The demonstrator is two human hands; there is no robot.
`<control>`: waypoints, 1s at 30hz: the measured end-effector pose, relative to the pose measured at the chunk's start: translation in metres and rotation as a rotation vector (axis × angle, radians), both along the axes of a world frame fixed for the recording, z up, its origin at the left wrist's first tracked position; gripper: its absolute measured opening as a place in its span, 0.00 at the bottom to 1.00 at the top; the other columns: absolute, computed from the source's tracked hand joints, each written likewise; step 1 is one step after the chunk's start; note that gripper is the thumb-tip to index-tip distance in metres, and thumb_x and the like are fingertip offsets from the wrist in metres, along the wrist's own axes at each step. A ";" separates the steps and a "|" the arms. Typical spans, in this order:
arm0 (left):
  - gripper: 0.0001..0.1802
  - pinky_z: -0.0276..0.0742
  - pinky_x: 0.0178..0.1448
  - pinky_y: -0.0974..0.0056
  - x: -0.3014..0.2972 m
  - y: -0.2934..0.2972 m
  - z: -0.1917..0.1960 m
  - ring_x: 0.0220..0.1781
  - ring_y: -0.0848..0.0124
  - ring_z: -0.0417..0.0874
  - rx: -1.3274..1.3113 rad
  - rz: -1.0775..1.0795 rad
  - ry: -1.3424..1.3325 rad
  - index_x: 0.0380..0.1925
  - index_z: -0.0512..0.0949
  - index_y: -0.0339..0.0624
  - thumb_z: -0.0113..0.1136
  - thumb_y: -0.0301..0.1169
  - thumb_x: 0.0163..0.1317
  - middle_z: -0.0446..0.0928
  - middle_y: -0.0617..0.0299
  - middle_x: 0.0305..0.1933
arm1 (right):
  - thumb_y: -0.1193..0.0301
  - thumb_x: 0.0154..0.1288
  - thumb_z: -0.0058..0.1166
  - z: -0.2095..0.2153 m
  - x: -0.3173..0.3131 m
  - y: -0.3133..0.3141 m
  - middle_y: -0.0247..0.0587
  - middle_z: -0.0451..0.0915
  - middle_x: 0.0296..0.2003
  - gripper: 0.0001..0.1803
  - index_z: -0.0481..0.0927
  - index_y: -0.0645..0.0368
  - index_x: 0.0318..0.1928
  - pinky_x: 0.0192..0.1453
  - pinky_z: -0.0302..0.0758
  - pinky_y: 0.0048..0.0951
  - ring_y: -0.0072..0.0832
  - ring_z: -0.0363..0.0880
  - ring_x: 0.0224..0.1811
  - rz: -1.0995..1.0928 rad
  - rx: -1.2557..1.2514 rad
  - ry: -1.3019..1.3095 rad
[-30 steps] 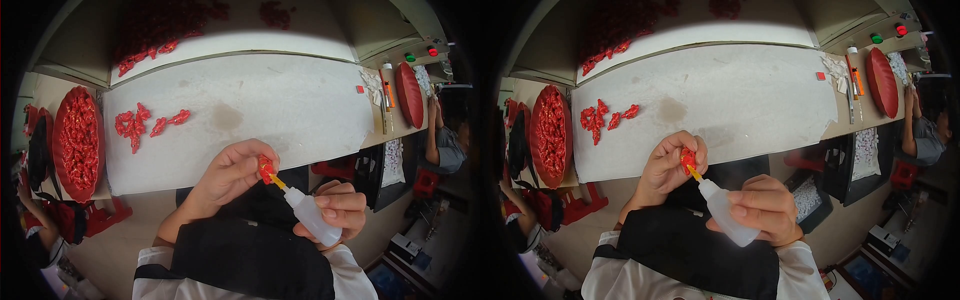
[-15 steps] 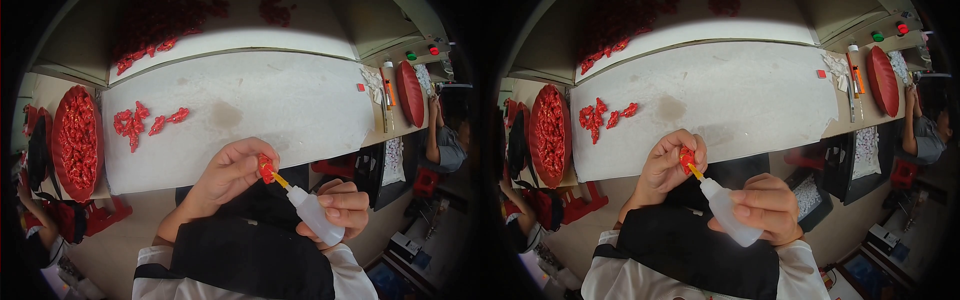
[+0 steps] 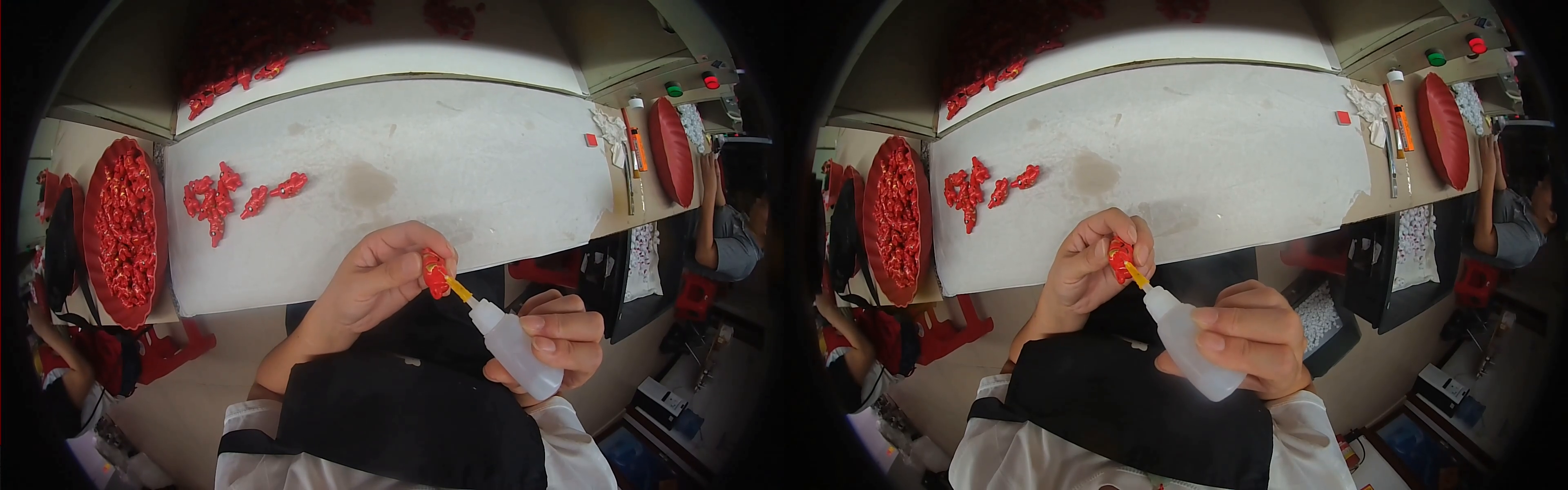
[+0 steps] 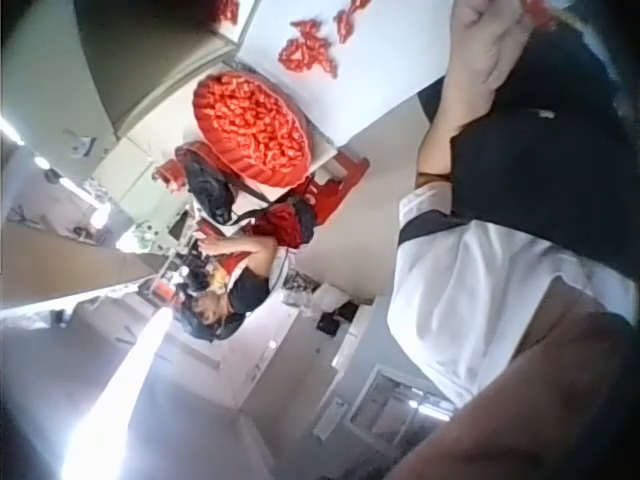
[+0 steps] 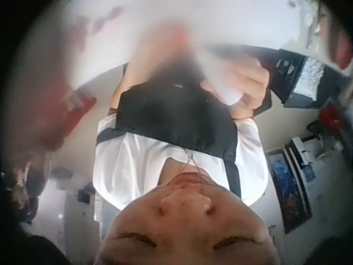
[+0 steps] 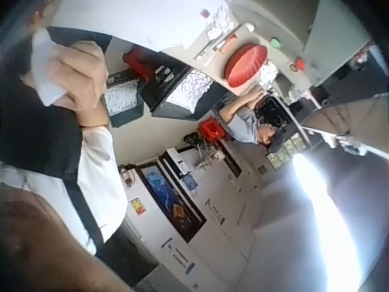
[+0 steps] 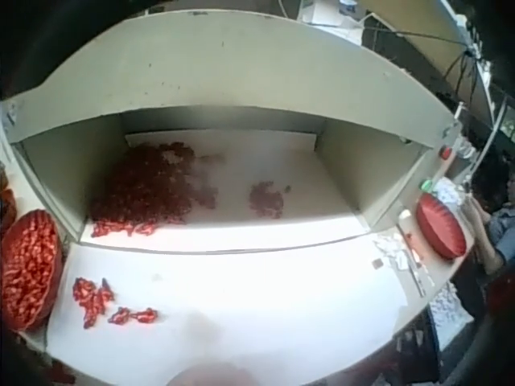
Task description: The person applies glue to small red plastic toy parts using a squeeze bottle.
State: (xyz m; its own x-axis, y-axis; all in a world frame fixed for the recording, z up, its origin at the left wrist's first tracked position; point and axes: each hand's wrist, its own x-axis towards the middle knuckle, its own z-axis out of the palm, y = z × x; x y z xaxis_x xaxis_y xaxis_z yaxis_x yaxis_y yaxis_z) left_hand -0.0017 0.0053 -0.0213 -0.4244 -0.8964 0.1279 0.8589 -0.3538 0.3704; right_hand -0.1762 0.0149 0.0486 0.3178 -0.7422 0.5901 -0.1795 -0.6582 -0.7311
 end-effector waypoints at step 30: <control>0.12 0.67 0.46 0.70 0.002 -0.002 -0.001 0.39 0.74 0.71 0.006 0.031 -0.023 0.42 0.70 0.34 0.48 0.29 0.60 0.72 0.57 0.37 | 0.62 0.42 0.66 -0.003 -0.004 -0.006 0.36 0.67 0.32 0.24 0.67 0.55 0.36 0.20 0.63 0.17 0.21 0.64 0.23 -0.030 -0.116 -0.040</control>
State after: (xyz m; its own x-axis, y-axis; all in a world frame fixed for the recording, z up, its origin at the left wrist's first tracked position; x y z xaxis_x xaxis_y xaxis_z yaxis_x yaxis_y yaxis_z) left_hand 0.0007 0.0035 -0.0221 -0.3995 -0.9098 0.1128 0.8607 -0.3298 0.3879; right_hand -0.1797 0.0093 0.0452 0.2715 -0.6772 0.6839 -0.1727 -0.7333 -0.6576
